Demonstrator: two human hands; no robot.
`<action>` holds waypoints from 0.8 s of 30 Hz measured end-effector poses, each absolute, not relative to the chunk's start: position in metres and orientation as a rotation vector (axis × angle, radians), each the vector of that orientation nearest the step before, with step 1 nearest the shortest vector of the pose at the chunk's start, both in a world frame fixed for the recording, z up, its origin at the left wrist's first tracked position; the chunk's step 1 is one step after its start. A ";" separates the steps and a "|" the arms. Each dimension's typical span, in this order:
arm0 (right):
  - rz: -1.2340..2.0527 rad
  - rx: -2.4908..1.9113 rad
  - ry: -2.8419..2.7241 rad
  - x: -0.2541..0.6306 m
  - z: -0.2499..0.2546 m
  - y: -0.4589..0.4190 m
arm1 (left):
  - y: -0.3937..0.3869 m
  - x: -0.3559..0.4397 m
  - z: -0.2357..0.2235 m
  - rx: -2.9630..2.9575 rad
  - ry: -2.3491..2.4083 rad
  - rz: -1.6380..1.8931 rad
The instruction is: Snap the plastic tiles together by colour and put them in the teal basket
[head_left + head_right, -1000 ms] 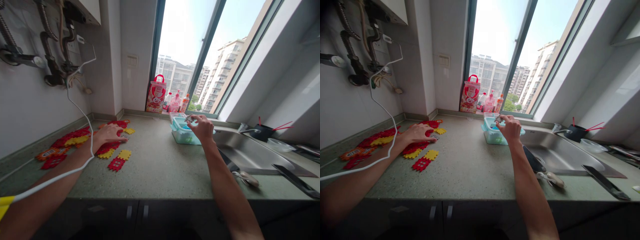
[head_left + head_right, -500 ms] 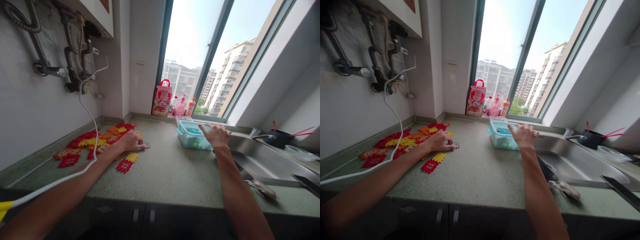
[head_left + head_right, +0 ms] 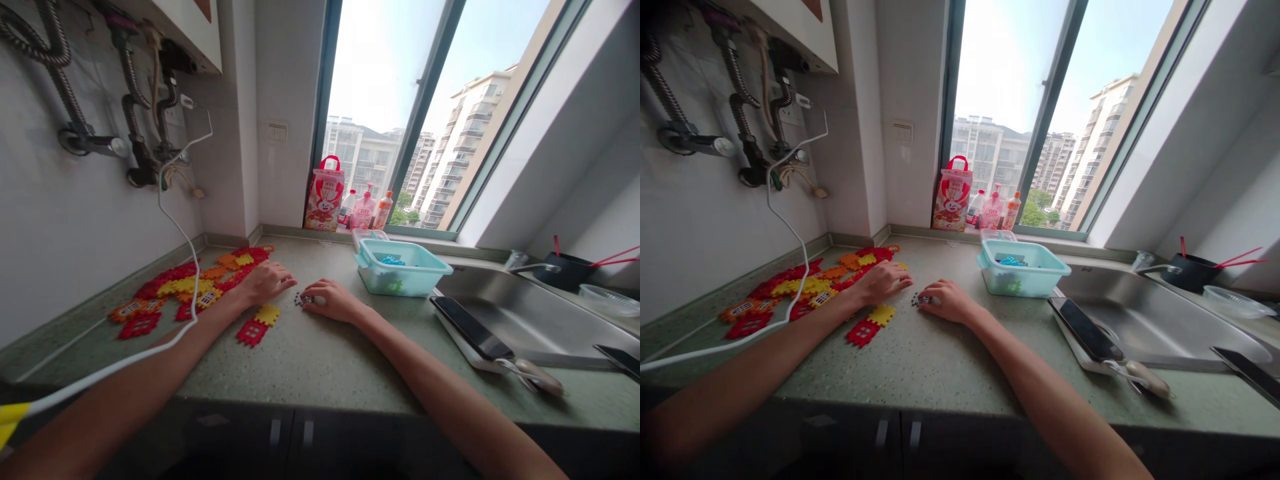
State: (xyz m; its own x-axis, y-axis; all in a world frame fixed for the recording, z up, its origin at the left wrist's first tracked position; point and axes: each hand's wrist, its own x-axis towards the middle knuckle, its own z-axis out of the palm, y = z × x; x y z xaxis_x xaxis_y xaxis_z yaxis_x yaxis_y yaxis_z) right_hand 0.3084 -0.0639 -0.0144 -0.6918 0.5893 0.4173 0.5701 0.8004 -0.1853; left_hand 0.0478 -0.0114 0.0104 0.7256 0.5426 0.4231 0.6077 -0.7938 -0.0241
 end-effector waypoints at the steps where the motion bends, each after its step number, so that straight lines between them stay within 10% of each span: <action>1: 0.051 -0.871 -2.514 0.310 -0.015 -0.063 | -0.010 0.045 0.011 -2.740 -0.977 -0.604; 14: -0.897 -1.281 -1.689 0.439 0.068 -0.077 | 0.025 -0.014 -0.001 -2.377 -1.688 -0.399; 24: -0.854 -1.789 -1.268 0.510 0.061 -0.074 | 0.050 -0.047 -0.010 -2.323 -2.105 -0.276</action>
